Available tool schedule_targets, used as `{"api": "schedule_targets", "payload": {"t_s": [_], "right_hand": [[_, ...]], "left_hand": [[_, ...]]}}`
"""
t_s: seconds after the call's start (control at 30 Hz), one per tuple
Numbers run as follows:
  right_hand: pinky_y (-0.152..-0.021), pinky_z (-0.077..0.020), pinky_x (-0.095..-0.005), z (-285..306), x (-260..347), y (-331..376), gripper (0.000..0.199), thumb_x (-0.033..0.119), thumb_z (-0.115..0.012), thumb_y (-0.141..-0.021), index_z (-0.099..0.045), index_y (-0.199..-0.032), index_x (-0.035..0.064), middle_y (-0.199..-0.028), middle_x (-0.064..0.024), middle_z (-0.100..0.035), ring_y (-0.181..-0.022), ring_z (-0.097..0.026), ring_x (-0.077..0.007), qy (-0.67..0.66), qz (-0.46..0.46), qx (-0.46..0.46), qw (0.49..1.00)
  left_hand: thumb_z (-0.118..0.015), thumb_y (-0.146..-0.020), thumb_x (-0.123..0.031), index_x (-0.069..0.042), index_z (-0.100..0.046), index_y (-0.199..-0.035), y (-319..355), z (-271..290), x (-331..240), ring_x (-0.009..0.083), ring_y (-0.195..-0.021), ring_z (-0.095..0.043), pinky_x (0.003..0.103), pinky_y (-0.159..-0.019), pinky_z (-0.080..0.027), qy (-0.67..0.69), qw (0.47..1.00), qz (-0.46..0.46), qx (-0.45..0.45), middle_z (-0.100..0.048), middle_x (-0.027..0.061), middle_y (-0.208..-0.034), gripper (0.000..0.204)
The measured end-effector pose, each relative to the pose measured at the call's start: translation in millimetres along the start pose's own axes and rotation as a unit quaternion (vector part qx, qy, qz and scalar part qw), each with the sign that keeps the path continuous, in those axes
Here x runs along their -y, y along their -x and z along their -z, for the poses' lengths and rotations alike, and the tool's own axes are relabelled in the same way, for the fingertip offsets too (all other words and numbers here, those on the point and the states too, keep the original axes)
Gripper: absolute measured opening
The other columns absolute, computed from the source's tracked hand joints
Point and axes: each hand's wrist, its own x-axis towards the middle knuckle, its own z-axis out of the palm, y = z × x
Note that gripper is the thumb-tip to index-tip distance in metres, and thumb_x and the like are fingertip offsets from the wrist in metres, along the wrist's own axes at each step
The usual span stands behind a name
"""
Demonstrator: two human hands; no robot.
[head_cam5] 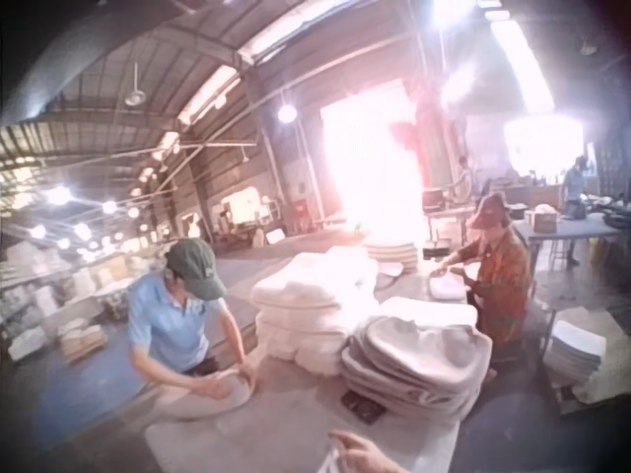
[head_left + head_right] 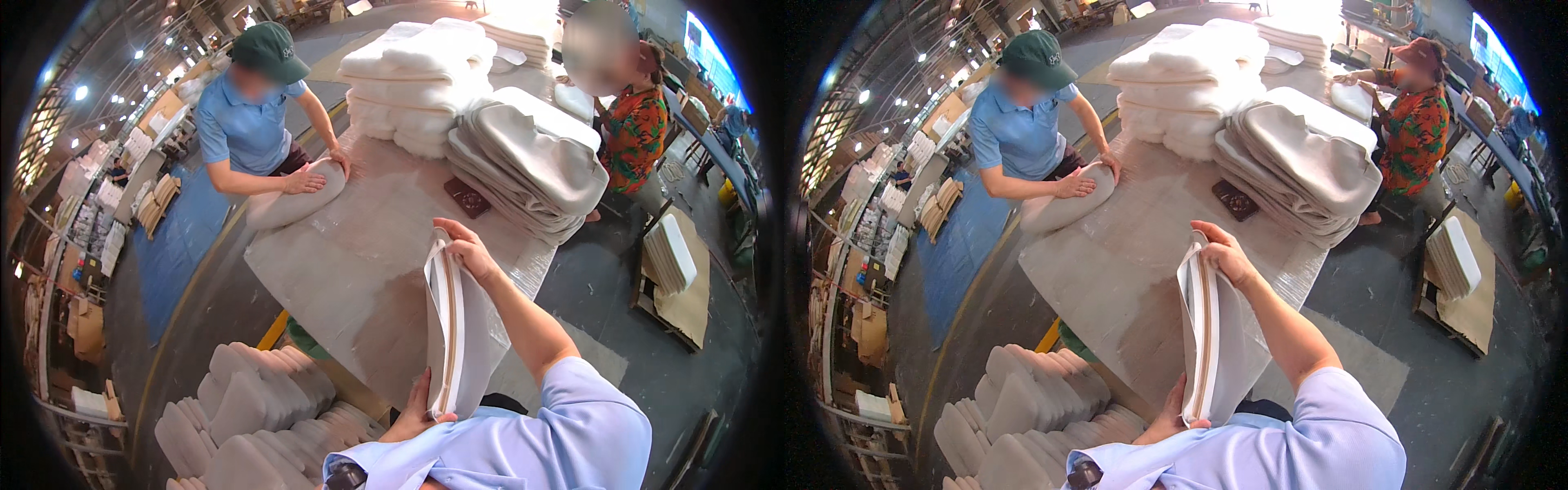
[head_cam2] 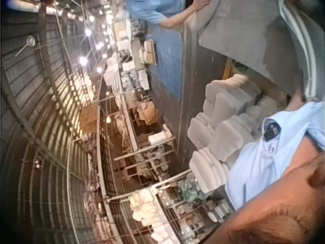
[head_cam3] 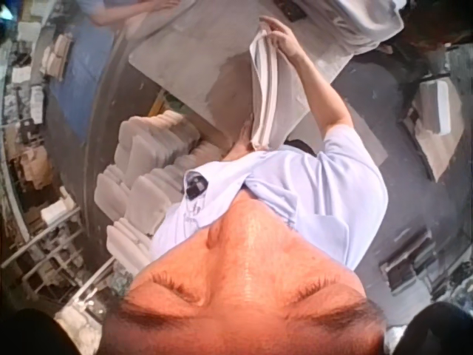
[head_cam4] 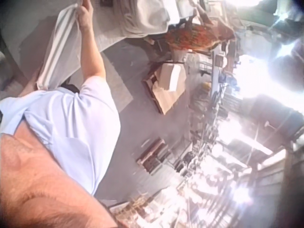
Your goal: The person inserts white foam pads into beige fabric covers at a work table. They align the foam, slide it into the cover, and adjust the edges to fit. The finished units are stacked on a nearby pallet.
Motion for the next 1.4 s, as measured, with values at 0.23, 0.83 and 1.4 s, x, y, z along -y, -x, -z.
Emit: {"api": "schedule_targets", "payload": {"t_s": [0.23,0.83,1.4], "right_hand": [[-0.1,-0.0479,-0.0276,1.4,-5.3,1.8,0.064,0.001,-0.06,-0.081,-0.057,-0.145,0.0028,-0.119,-0.0051,-0.067,-0.108,-0.062,-0.0151,0.096,0.015,0.007,0.995],[-0.084,-0.061,-0.0387,-6.8,3.6,-4.9,0.024,0.009,-0.07,-0.093,-0.075,-0.116,0.0021,-0.114,-0.0175,-0.075,-0.093,-0.075,-0.033,0.38,0.147,-0.077,0.91],[-0.086,-0.0604,-0.0392,-14.1,1.5,-17.0,0.018,-0.006,-0.067,-0.088,-0.073,-0.104,0.0002,-0.117,-0.0156,-0.075,-0.103,-0.075,-0.0305,0.399,0.219,-0.1,0.885]], "left_hand": [[-0.086,-0.083,-0.063,0.001,0.005,-0.17,-15.5,13.3,-27.0,0.0481,-0.157,-0.024,0.052,-0.127,-0.027,-0.024,0.997,0.06,0.045,-0.021,0.0339,-0.166,0.141],[-0.071,-0.098,-0.016,0.001,-0.077,-0.112,-288.6,97.9,-62.9,0.0356,-0.095,-0.074,0.045,-0.083,-0.057,-0.185,0.931,-0.055,-0.311,-0.076,0.0204,-0.104,0.023],[-0.07,-0.1,-0.013,0.002,-0.072,-0.112,-302.5,88.3,-47.9,0.0248,-0.099,-0.07,0.038,-0.09,-0.055,-0.021,0.942,-0.084,-0.323,-0.072,0.0139,-0.111,0.02]]}}
